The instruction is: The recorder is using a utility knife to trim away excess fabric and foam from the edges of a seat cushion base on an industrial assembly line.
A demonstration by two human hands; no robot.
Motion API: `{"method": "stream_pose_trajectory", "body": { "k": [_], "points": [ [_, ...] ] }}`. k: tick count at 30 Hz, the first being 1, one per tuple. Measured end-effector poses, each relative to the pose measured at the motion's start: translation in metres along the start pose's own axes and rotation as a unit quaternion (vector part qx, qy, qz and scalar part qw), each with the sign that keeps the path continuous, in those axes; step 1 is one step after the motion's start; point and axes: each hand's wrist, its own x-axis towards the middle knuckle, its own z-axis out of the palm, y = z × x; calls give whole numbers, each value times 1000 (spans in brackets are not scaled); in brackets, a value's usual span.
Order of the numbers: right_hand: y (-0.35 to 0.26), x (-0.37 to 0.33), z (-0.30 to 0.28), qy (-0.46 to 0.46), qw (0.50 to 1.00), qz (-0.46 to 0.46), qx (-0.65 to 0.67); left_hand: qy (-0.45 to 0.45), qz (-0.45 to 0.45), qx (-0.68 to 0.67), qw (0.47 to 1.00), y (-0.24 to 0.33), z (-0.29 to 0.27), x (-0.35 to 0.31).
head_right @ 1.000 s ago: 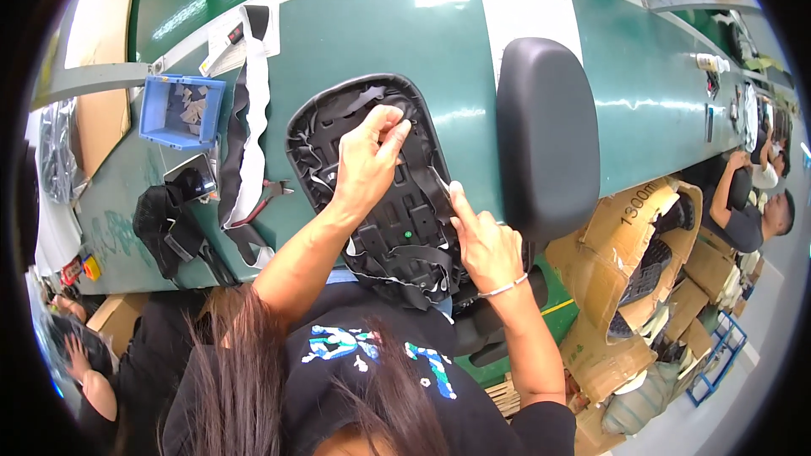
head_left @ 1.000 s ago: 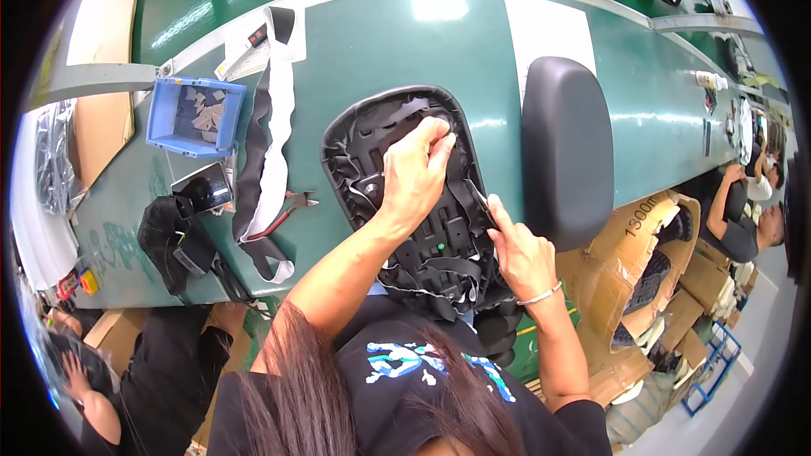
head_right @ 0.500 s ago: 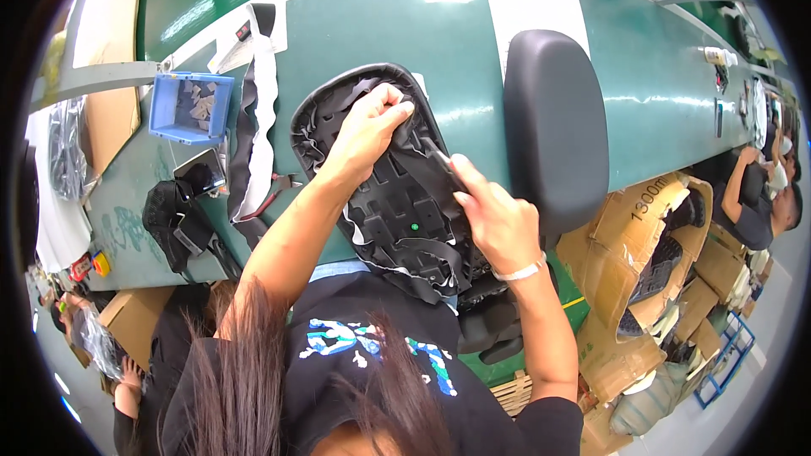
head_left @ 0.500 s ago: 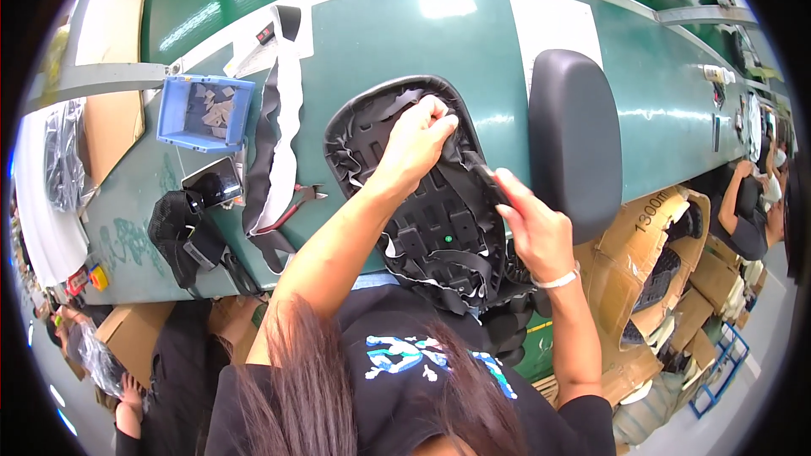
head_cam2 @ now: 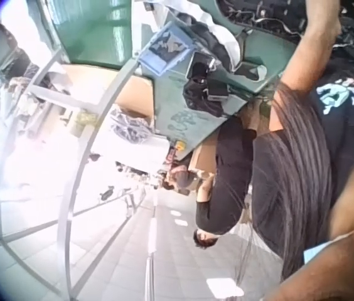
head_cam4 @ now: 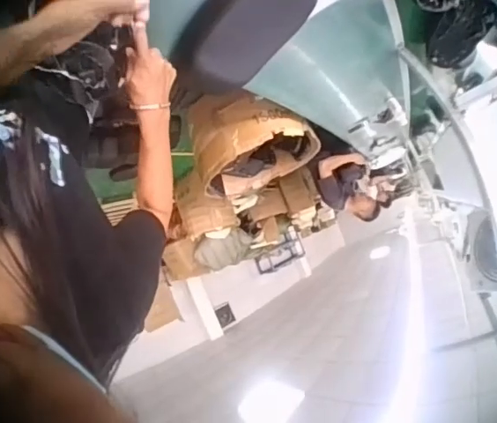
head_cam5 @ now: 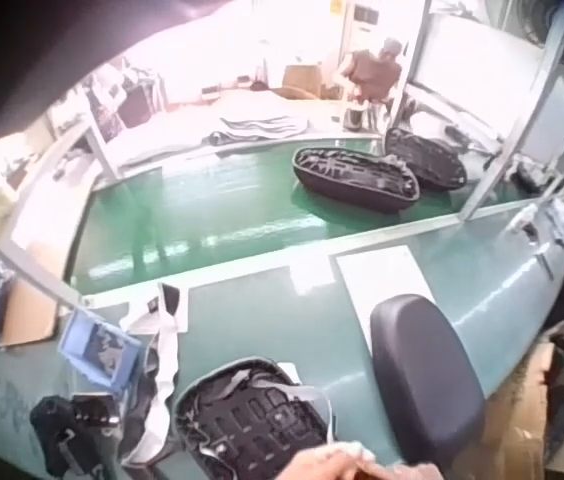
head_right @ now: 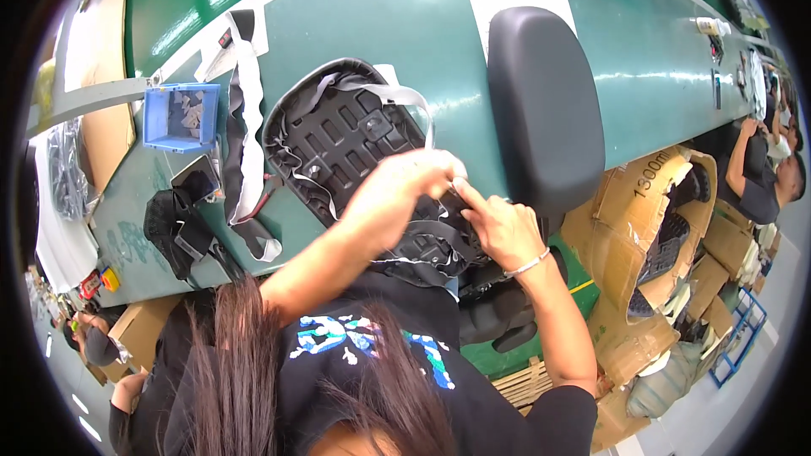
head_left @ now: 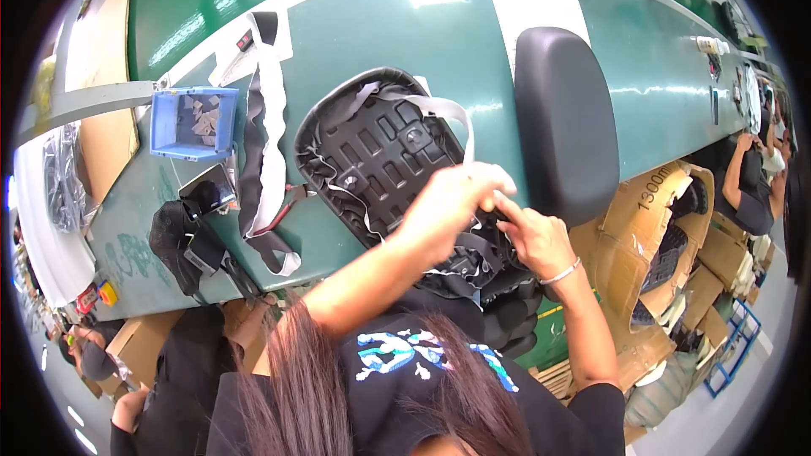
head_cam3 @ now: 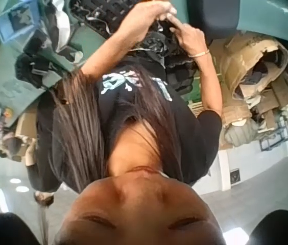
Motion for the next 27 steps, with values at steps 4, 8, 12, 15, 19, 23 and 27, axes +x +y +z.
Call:
{"method": "stream_pose_trajectory", "body": {
  "k": [4,8,12,15,19,23,27],
  "points": [
    [8,-2,9,8,998,-3,55,83,272,440,852,8,-5,1],
    [5,3,2,-38,997,4,59,-82,373,740,554,21,-41,26],
    [12,2,5,-22,998,-29,57,-197,370,751,511,29,-53,32],
    [12,-3,7,-43,999,2,30,-207,339,736,548,24,-42,16],
    [11,-3,31,64,996,-54,24,-229,224,798,511,11,-37,17],
    [21,-47,58,129,990,-47,32,-249,190,568,761,59,-49,18],
    [19,-73,64,114,991,-13,69,-349,247,594,682,90,-53,-3]
  ]
}}
